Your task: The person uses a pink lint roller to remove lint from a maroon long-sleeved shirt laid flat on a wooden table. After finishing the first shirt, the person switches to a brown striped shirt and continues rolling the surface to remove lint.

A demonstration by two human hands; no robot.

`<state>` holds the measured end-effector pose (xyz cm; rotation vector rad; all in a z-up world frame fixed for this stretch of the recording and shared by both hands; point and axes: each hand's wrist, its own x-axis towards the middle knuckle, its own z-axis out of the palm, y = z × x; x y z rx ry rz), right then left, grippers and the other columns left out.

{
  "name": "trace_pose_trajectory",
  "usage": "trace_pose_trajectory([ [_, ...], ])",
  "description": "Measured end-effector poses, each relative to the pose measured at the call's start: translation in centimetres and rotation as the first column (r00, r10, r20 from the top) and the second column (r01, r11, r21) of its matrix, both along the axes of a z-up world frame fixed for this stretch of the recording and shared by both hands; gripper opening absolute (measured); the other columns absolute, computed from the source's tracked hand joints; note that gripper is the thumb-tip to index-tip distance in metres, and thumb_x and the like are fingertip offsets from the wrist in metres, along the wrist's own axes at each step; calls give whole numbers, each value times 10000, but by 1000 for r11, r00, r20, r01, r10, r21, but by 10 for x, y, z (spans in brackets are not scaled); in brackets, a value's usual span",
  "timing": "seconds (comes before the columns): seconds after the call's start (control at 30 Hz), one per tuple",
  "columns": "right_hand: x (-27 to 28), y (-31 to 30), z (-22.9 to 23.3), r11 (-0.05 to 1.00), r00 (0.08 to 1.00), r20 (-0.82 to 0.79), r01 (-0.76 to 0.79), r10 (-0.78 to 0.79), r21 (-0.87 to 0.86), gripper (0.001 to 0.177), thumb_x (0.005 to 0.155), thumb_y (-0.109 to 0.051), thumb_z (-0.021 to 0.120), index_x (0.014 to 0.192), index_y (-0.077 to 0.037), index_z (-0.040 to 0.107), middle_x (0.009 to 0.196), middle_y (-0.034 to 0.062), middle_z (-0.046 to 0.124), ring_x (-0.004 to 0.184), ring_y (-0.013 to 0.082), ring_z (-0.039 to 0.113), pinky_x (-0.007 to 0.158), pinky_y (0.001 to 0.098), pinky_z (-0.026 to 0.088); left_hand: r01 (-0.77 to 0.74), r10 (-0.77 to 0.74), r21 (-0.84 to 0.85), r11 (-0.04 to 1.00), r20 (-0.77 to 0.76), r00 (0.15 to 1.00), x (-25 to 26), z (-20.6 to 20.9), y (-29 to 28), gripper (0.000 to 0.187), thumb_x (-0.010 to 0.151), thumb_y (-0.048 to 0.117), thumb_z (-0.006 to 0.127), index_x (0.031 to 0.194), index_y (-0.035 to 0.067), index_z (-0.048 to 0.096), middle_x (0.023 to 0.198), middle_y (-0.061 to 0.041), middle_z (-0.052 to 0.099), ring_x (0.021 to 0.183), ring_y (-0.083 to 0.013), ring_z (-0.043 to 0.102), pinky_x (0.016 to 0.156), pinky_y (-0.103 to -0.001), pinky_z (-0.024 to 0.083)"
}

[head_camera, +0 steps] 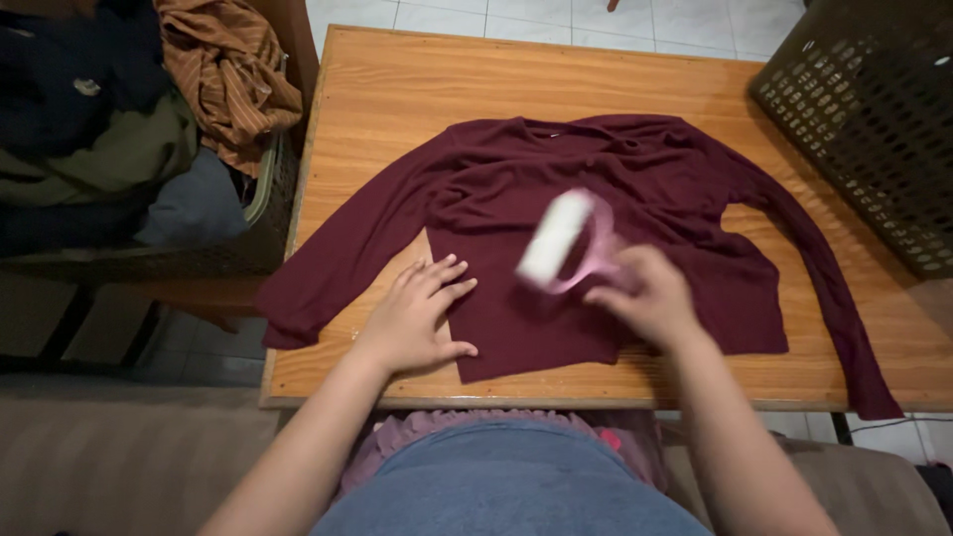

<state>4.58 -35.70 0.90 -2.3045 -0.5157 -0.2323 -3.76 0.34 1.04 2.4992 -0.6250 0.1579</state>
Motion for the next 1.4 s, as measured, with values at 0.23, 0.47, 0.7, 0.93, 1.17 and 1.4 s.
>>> trace_pose_trajectory([
  [0.23,-18,12,59,879,762,-646,-340,48,-336,399,842,-441,722,1237,-407,760,1039,-23,763,967,139,720,930,327,560,28,-22,-197,980,32,999,2,-13,8,120,789,204,778,856,110,743,1220,-50,736,1347,-258,573,1163,-481,381],
  [0.47,-1,-37,102,831,623,-753,-289,-213,-474,417,753,-511,819,1143,-365,822,1113,3,874,1022,172,791,985,353,555,-131,114,-322,938,-70,991,4,-16,4,278,871,166,698,1134,75,691,1222,-88,724,1219,-289,630,1062,-431,479],
  [0.7,-21,112,61,858,715,-650,-478,256,-187,418,863,-465,729,1254,-319,751,1100,83,802,983,191,759,928,316,550,-203,100,-600,774,-200,975,10,-25,8,385,1029,92,445,1401,52,539,1323,-88,702,1275,-231,670,1096,-356,499],
  [0.93,-33,52,39,954,674,-737,-250,48,-166,433,827,-413,770,1255,-345,766,962,51,758,925,187,699,893,324,534,-106,85,-315,943,-80,993,7,-14,11,336,961,241,652,1263,109,718,1344,-93,684,1268,-262,634,1064,-415,468],
  [1.17,-76,-120,62,970,732,-641,127,-232,-207,389,829,-309,781,1206,-225,822,967,43,751,872,141,689,804,315,537,-225,195,-243,944,-139,971,11,17,-8,329,858,437,711,895,116,775,1241,-90,727,1293,-213,641,1069,-372,503],
  [1.4,-99,-140,30,716,797,-536,544,-278,437,511,988,-203,669,1491,-128,617,982,-24,645,732,67,528,577,221,395,27,-21,-22,999,222,975,24,30,-133,445,916,389,670,1286,142,684,1410,-115,631,1377,-303,523,1169,-518,362],
])
